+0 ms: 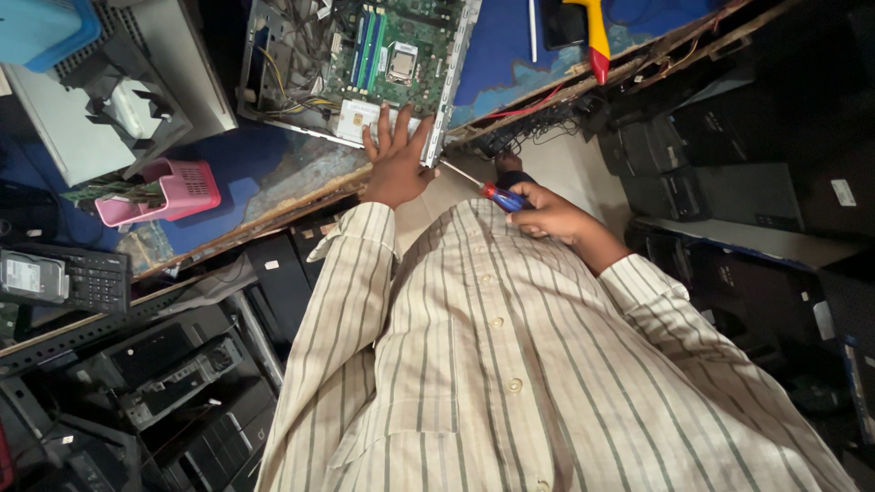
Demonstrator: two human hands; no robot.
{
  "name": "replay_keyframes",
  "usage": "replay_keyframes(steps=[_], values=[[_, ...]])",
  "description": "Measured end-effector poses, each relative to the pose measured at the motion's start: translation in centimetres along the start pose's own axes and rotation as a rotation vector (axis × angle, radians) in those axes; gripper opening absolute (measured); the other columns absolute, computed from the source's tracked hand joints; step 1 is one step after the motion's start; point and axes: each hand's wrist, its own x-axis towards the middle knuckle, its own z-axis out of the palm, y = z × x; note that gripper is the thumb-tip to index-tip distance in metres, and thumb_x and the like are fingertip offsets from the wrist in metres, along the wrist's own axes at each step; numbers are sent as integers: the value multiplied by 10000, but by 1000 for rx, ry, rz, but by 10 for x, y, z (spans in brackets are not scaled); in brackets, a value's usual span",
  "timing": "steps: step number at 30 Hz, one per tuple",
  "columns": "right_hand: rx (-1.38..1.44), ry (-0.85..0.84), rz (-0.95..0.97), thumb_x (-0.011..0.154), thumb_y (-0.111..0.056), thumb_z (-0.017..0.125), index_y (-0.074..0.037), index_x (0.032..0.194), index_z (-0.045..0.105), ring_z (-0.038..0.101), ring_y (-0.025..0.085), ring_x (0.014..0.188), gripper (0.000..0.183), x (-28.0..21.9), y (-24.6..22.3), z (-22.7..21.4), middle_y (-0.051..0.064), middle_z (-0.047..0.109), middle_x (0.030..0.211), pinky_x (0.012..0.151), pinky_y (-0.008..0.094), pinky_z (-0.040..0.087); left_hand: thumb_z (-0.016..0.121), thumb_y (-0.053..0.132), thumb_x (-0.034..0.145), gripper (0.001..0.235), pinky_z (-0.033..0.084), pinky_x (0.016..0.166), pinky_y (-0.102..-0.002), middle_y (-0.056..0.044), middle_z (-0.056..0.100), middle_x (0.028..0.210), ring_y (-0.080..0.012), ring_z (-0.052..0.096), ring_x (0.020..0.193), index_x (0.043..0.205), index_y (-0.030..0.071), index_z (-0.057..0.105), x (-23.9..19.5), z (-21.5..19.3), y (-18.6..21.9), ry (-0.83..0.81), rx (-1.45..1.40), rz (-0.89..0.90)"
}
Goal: The person removes a CPU cooler from a desktop computer case, cleans the heatsink and fan with a toothbrush and a paintbrush, and then places the cooler aside. The person then uses a screwdriver to loosen screws on the computer case.
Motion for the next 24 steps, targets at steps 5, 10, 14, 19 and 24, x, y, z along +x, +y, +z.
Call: replay_keyframes(steps=[5, 10, 14, 19, 24], values=[[-1, 13, 13, 875, -24, 678, -63, 1237, 479, 381, 41, 491, 414, -2, -3, 2, -30, 476, 718, 421, 234, 258, 896, 310, 750, 950, -12, 1154, -735, -154, 188, 1664, -472, -13, 1543, 1558, 236, 401, 0, 2, -2, -10, -7, 3], [-19, -1, 21, 885, -41, 676, -72, 1260, 468, 374, 40, 490, 430, -1, -4, 1, -33, 459, 708, 426, 230, 257, 897, 318, 740, 956, -23, 1164, -723, -147, 183, 1659, -465, -22, 1543, 1552, 234, 398, 1, 0, -1, -34, -6, -19], [-6, -3, 14, 882, -39, 674, -71, 1257, 474, 387, 35, 498, 426, 1, -1, -1, -27, 488, 724, 430, 228, 268, 896, 316, 749, 949, -38, 1163, -716, -153, 176, 1664, -468, -29, 1543, 1553, 229, 400, 1, -1, -1, -29, -5, -9], [-228, 61, -222, 871, 2, 706, -60, 1219, 487, 511, 76, 649, 416, 3, 7, 0, 5, 583, 837, 564, 254, 401, 893, 307, 748, 947, -42, 1171, -705, -150, 185, 1667, -464, -22, 1551, 1557, 239, 406, 0, 0, -1, -22, -15, -12], [-494, 258, -485, 822, 55, 715, -73, 1220, 485, 611, 142, 943, 477, 1, 11, 2, 31, 604, 1015, 782, 300, 501, 890, 320, 746, 954, -32, 1156, -723, -161, 195, 1658, -472, -10, 1546, 1558, 231, 397, 0, 3, -2, -14, -7, -4]])
